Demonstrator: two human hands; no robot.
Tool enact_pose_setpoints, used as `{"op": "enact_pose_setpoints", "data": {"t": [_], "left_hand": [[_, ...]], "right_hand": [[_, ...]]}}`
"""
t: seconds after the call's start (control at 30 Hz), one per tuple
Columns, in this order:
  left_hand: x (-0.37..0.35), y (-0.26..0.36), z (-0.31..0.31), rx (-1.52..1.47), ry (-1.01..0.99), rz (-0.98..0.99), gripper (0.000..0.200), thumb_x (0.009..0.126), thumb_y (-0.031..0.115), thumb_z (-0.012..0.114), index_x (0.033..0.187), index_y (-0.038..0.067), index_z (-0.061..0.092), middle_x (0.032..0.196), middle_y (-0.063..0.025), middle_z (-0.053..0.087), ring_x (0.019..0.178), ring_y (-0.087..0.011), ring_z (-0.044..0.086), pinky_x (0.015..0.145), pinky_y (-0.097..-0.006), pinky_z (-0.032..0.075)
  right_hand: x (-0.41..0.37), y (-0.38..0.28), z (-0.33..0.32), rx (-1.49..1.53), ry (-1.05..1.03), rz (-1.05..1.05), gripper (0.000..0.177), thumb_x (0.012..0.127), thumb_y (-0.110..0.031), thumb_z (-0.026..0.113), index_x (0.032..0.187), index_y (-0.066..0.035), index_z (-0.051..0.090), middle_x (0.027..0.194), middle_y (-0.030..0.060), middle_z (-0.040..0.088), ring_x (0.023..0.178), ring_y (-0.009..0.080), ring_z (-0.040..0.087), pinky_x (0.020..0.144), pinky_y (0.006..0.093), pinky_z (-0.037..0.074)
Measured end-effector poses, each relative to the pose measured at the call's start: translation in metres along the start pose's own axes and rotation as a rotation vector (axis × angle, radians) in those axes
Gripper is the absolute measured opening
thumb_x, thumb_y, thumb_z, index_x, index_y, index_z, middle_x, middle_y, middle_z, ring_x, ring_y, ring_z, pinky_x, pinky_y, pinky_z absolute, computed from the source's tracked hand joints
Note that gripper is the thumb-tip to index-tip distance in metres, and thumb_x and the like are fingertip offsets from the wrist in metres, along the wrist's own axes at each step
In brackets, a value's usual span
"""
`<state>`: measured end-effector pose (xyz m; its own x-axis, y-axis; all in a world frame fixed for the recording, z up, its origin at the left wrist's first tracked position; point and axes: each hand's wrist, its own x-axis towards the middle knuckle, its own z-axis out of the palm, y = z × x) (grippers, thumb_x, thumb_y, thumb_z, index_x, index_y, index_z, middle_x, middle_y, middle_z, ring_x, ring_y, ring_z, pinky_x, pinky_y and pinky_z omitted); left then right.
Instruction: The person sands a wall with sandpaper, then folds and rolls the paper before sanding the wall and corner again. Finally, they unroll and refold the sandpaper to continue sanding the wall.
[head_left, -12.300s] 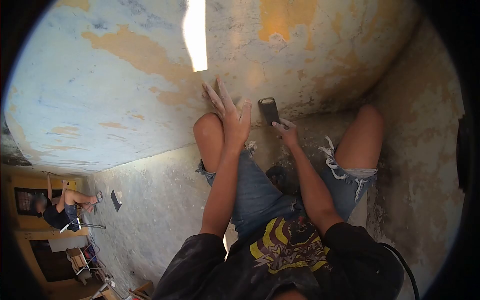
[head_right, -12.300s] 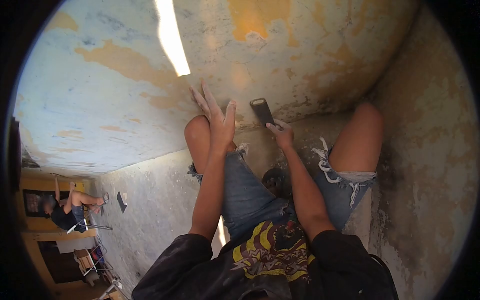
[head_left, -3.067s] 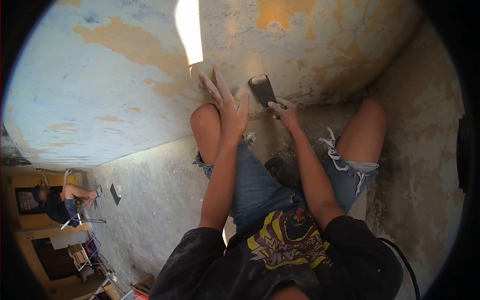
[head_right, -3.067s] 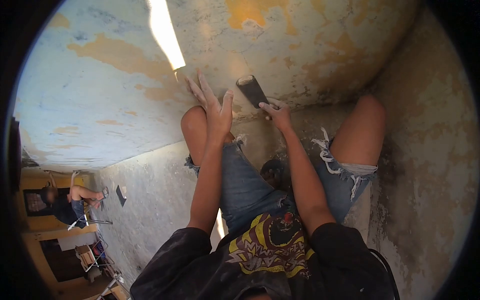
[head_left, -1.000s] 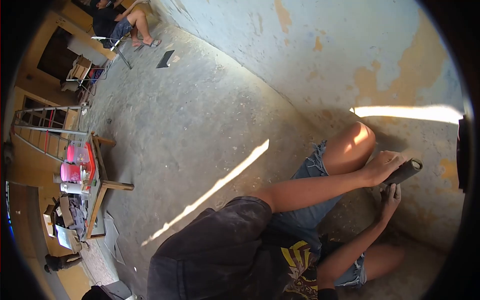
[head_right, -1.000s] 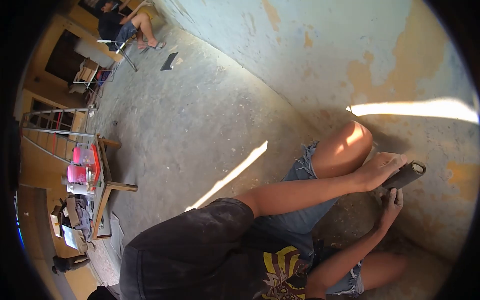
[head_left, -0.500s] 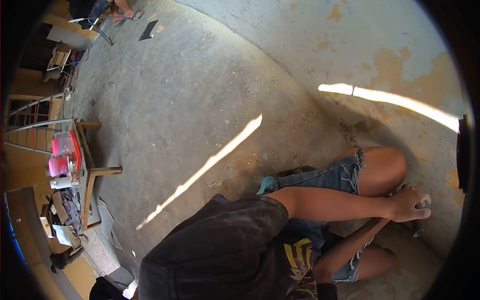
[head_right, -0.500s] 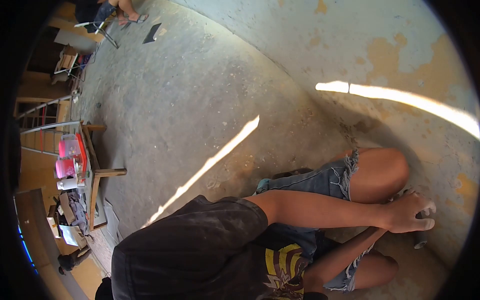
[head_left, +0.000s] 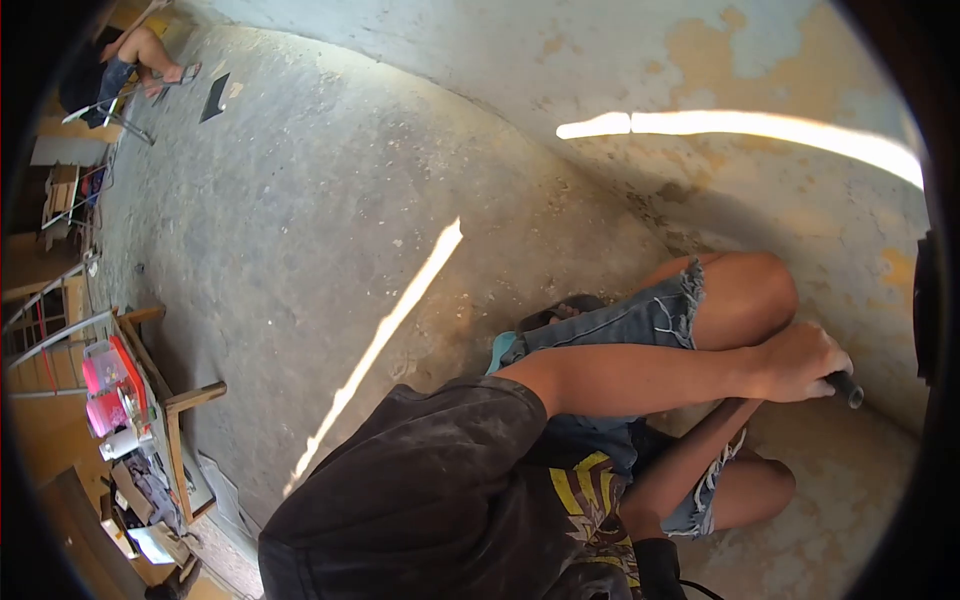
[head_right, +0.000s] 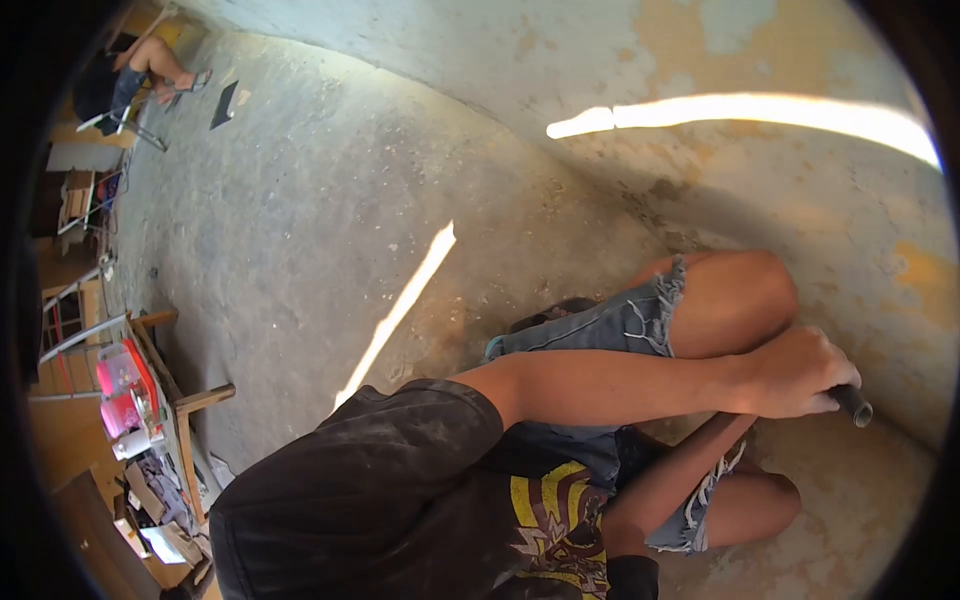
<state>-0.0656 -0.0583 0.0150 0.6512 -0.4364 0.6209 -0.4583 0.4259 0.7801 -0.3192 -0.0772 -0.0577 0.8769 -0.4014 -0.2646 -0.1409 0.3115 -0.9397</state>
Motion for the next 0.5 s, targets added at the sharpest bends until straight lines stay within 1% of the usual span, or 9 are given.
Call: {"op": "enact_pose_setpoints", "data": {"t": [0.03,0.07,0.13,0.17,0.23,0.27,0.37,0.43,0.5], "left_hand": [[0.003,0.005,-0.005,-0.057,0.014,-0.047,0.018,0.075,0.011,0.076,0.092,0.006,0.071,0.082,-0.0142,0.070,0.080,-0.0344,0.067,0.075,-0.0430,0.053],[0.007,0.007,-0.010,-0.118,0.018,-0.091,0.019,0.076,0.010,0.076,0.094,0.005,0.071,0.083,-0.0150,0.070,0.081,-0.0348,0.067,0.075,-0.0429,0.053],[0.013,0.007,-0.014,-0.068,0.011,-0.111,0.026,0.078,0.011,0.077,0.102,0.004,0.072,0.088,-0.0168,0.072,0.084,-0.0341,0.070,0.076,-0.0397,0.055],[0.014,0.006,-0.016,-0.073,-0.015,-0.152,0.030,0.078,0.012,0.077,0.106,0.003,0.071,0.090,-0.0175,0.072,0.084,-0.0321,0.071,0.076,-0.0376,0.055],[0.017,0.001,-0.021,-0.043,-0.057,-0.209,0.035,0.079,0.013,0.078,0.111,0.001,0.070,0.093,-0.0187,0.073,0.083,-0.0260,0.073,0.077,-0.0340,0.055],[0.018,-0.001,-0.024,-0.009,-0.069,-0.229,0.037,0.080,0.013,0.078,0.113,0.000,0.069,0.094,-0.0191,0.073,0.082,-0.0219,0.073,0.076,-0.0325,0.055],[0.023,-0.003,-0.036,0.059,-0.091,-0.310,0.040,0.082,0.011,0.078,0.117,-0.003,0.066,0.091,-0.0154,0.074,0.079,-0.0165,0.071,0.076,-0.0332,0.056],[0.026,0.004,-0.043,0.000,-0.119,-0.343,0.046,0.079,0.014,0.080,0.120,-0.003,0.066,0.098,-0.0166,0.074,0.086,-0.0240,0.073,0.080,-0.0344,0.055],[0.026,0.009,-0.050,-0.103,-0.180,-0.362,0.052,0.079,0.006,0.080,0.127,-0.004,0.062,0.100,-0.0124,0.073,0.093,-0.0180,0.070,0.083,-0.0324,0.054]], "right_hand": [[-0.013,0.004,-0.004,0.032,0.029,-0.023,0.047,0.105,-0.024,0.053,0.144,-0.001,0.042,0.134,0.0097,0.053,0.124,0.0186,0.055,0.099,0.0339,0.048],[0.017,0.008,0.006,0.064,0.063,-0.057,0.047,0.105,-0.024,0.053,0.144,-0.001,0.042,0.134,0.0096,0.053,0.124,0.0185,0.055,0.099,0.0339,0.048],[0.170,-0.003,0.039,0.126,0.138,-0.137,0.047,0.105,-0.024,0.052,0.144,-0.001,0.041,0.135,0.0096,0.053,0.124,0.0184,0.054,0.100,0.0339,0.048],[0.203,-0.012,0.033,0.160,0.172,-0.180,0.047,0.105,-0.024,0.052,0.144,-0.001,0.041,0.135,0.0096,0.053,0.124,0.0184,0.054,0.100,0.0339,0.048],[0.195,-0.015,0.030,0.250,0.203,-0.252,0.047,0.105,-0.025,0.052,0.144,-0.001,0.041,0.135,0.0096,0.053,0.125,0.0183,0.054,0.100,0.0339,0.048],[0.198,-0.016,0.032,0.280,0.126,-0.315,0.042,0.106,-0.029,0.051,0.138,-0.002,0.049,0.124,0.0074,0.060,0.107,0.0134,0.061,0.089,0.0300,0.052],[0.209,-0.010,0.017,0.309,0.101,-0.310,0.039,0.106,-0.032,0.051,0.133,-0.004,0.052,0.115,0.0044,0.061,0.100,0.0152,0.063,0.085,0.0314,0.053],[0.204,-0.025,0.027,0.309,0.175,-0.315,0.041,0.106,-0.041,0.048,0.112,-0.003,0.063,0.077,-0.0040,0.057,0.058,0.0036,0.043,0.061,0.0225,0.048],[0.207,-0.020,0.015,0.282,0.114,-0.327,0.039,0.104,-0.042,0.053,0.102,-0.005,0.065,0.067,-0.0066,0.046,0.055,0.0031,0.037,0.062,0.0253,0.049]]}}
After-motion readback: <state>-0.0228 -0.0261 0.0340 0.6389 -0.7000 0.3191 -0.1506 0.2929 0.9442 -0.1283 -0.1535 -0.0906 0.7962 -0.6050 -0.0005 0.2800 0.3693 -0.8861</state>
